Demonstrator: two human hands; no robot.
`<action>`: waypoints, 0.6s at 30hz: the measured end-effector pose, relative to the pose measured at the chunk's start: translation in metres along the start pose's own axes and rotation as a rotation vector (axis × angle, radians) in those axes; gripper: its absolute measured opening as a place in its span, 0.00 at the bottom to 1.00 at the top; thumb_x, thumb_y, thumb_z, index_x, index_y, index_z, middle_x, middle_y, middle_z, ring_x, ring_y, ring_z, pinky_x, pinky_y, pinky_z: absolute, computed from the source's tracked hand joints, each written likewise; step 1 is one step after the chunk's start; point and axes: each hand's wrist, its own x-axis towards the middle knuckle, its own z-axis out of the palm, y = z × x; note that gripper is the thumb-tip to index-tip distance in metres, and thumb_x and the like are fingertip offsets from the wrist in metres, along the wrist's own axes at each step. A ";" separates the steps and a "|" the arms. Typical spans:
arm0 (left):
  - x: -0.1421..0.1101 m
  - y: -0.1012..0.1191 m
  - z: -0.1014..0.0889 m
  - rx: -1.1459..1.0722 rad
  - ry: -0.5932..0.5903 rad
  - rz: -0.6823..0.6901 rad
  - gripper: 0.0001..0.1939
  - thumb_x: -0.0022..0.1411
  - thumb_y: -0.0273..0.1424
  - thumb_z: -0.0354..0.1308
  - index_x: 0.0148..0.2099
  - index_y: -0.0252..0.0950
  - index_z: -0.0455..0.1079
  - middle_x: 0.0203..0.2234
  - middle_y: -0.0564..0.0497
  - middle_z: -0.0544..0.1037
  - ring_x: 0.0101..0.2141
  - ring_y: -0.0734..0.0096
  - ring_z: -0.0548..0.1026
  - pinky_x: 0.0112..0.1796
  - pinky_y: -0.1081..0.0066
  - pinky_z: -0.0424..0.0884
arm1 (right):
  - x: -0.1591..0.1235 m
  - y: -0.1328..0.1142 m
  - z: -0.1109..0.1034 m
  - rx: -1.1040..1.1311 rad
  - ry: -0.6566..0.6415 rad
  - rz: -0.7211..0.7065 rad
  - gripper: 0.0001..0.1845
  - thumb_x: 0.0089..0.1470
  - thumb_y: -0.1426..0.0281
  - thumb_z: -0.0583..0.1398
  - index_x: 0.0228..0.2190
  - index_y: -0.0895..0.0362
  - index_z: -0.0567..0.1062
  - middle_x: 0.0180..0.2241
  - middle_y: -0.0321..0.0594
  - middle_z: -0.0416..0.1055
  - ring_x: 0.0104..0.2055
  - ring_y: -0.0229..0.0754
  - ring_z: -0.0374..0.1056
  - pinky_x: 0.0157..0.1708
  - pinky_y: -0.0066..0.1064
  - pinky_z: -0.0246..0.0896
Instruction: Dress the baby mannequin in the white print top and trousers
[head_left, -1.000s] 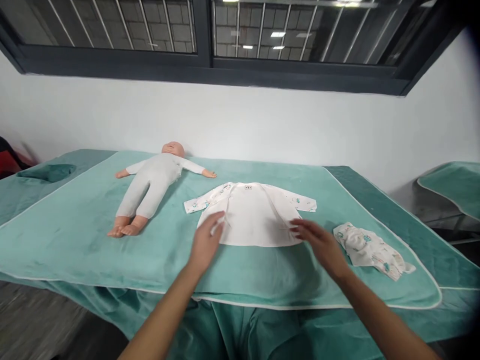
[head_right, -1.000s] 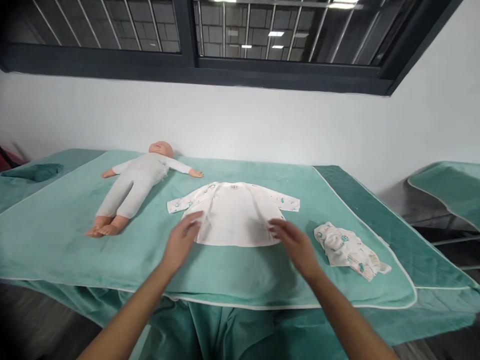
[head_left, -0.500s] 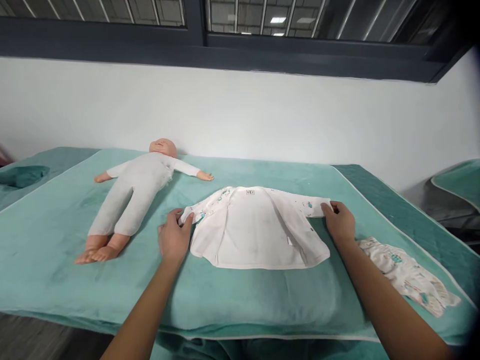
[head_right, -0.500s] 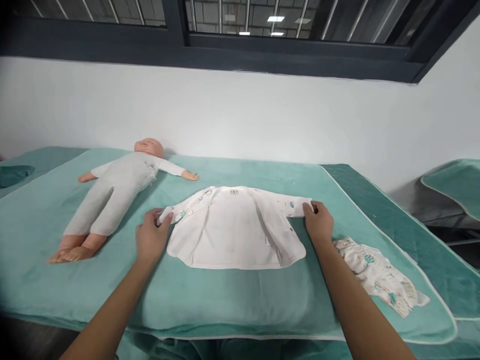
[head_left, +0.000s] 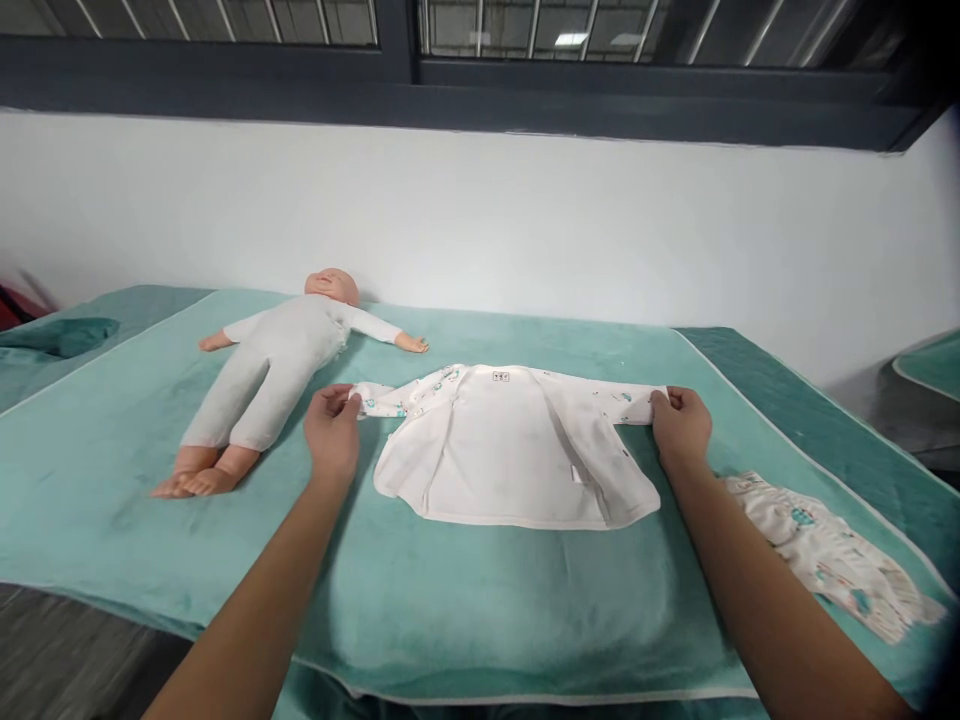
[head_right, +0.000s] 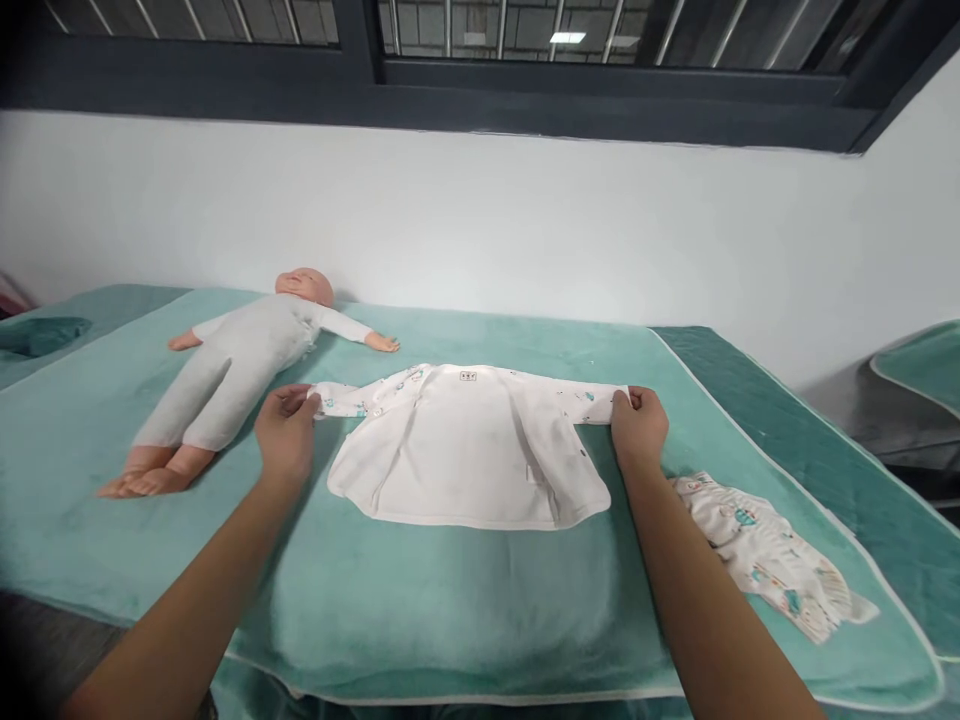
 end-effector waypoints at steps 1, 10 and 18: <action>0.003 -0.001 0.001 -0.016 0.002 -0.005 0.14 0.55 0.34 0.62 0.44 0.36 0.70 0.34 0.51 0.78 0.33 0.72 0.75 0.35 0.71 0.70 | 0.001 0.001 0.000 -0.046 0.005 -0.014 0.16 0.49 0.62 0.58 0.38 0.58 0.75 0.35 0.46 0.75 0.36 0.47 0.69 0.40 0.39 0.64; -0.004 -0.006 0.000 0.327 0.123 0.164 0.19 0.59 0.26 0.53 0.53 0.37 0.68 0.56 0.42 0.73 0.52 0.61 0.73 0.49 0.63 0.71 | -0.003 -0.001 -0.002 -0.206 0.001 -0.065 0.18 0.46 0.71 0.56 0.41 0.58 0.75 0.43 0.49 0.73 0.42 0.50 0.69 0.48 0.44 0.62; -0.012 -0.007 0.012 0.684 -0.473 0.512 0.22 0.71 0.36 0.43 0.59 0.39 0.70 0.63 0.47 0.69 0.66 0.64 0.62 0.65 0.57 0.55 | -0.020 -0.008 0.009 -0.305 -0.301 -0.653 0.24 0.61 0.63 0.50 0.53 0.62 0.71 0.59 0.54 0.68 0.63 0.50 0.60 0.63 0.44 0.52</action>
